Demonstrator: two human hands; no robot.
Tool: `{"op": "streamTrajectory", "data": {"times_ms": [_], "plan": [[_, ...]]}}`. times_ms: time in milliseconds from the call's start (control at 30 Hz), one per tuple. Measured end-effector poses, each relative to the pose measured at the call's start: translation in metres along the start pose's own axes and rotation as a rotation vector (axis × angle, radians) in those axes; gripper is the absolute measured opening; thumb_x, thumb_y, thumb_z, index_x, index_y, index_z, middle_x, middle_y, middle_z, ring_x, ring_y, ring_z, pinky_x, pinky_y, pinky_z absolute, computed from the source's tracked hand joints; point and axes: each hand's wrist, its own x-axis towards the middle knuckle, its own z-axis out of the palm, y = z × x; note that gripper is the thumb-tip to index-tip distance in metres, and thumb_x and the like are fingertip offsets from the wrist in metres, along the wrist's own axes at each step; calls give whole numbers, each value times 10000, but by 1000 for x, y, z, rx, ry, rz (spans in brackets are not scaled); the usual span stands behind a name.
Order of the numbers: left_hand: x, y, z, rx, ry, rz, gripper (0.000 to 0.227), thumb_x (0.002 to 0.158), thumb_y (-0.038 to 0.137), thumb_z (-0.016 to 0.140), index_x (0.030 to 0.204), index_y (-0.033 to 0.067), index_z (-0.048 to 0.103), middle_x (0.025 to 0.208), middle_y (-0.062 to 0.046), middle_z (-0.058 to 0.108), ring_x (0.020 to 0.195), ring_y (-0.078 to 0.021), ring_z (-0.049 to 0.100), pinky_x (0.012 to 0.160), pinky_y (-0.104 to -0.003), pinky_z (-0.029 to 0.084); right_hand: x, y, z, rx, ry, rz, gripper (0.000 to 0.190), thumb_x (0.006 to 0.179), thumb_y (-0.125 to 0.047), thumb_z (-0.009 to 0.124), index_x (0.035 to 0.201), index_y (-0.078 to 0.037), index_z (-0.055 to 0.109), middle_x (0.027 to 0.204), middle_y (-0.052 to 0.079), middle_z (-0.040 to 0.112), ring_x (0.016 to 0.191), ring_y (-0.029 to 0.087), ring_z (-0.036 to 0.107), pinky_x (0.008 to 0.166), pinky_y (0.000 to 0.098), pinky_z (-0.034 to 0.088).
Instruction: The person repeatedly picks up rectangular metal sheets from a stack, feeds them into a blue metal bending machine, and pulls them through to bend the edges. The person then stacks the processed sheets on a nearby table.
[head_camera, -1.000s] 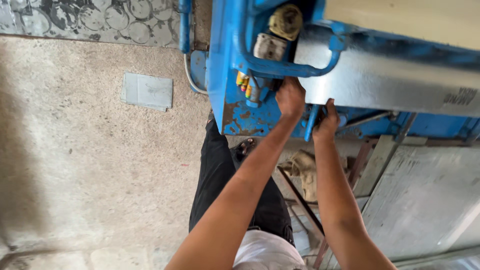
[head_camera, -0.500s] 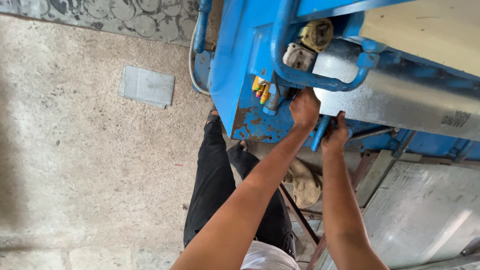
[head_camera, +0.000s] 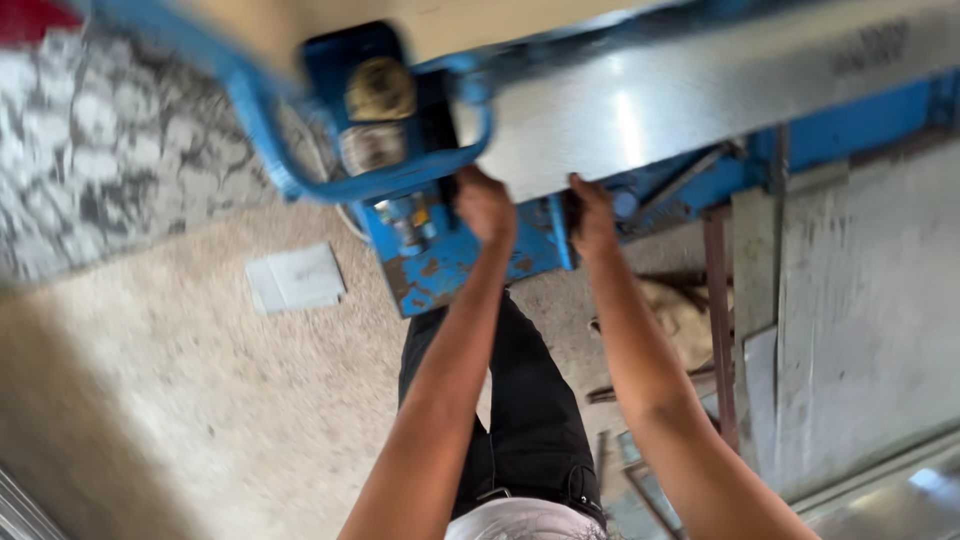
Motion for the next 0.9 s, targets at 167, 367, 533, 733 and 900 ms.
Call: {"op": "streamTrajectory", "data": {"times_ms": [167, 367, 533, 733, 900], "plan": [[11, 0, -18, -4, 20, -13, 261, 1057, 254, 473, 1095, 44, 624, 959, -262, 736, 852, -469, 718, 713, -565, 582, 6, 13, -10, -25, 86, 17, 348, 856, -250, 828, 838, 40, 638, 711, 149, 670, 575, 269, 675, 549, 384, 566], [27, -15, -20, 132, 82, 152, 291, 1049, 244, 455, 1168, 33, 615, 1054, -261, 725, 905, -451, 721, 771, -552, 575, 23, 44, -15, 10, 95, -109, 350, 845, -230, 880, 868, 20, 637, 748, 94, 649, 648, 208, 645, 607, 370, 553], [41, -23, -21, 252, 61, 131, 314, 1064, 237, 442, 1230, 11, 583, 1131, -244, 710, 998, -444, 707, 847, -542, 565, 18, 40, -7, -95, 109, 40, 349, 827, -334, 812, 895, -13, 694, 744, 128, 711, 607, 212, 676, 564, 346, 564], [54, -29, -29, 188, 56, 125, 334, 1074, 246, 420, 1238, 36, 622, 1193, -237, 685, 1065, -427, 684, 871, -532, 551, 17, 36, 0, -57, 53, -80, 400, 821, -315, 852, 1005, 25, 748, 879, 121, 757, 758, 185, 697, 698, 327, 570], [63, -34, -29, 199, 81, 193, 366, 1093, 275, 424, 1246, 11, 626, 1213, -251, 682, 1092, -428, 679, 904, -517, 556, 16, 37, 3, -33, 60, -113, 371, 829, -307, 842, 1009, 6, 754, 890, 109, 750, 788, 172, 678, 712, 333, 558]]}}
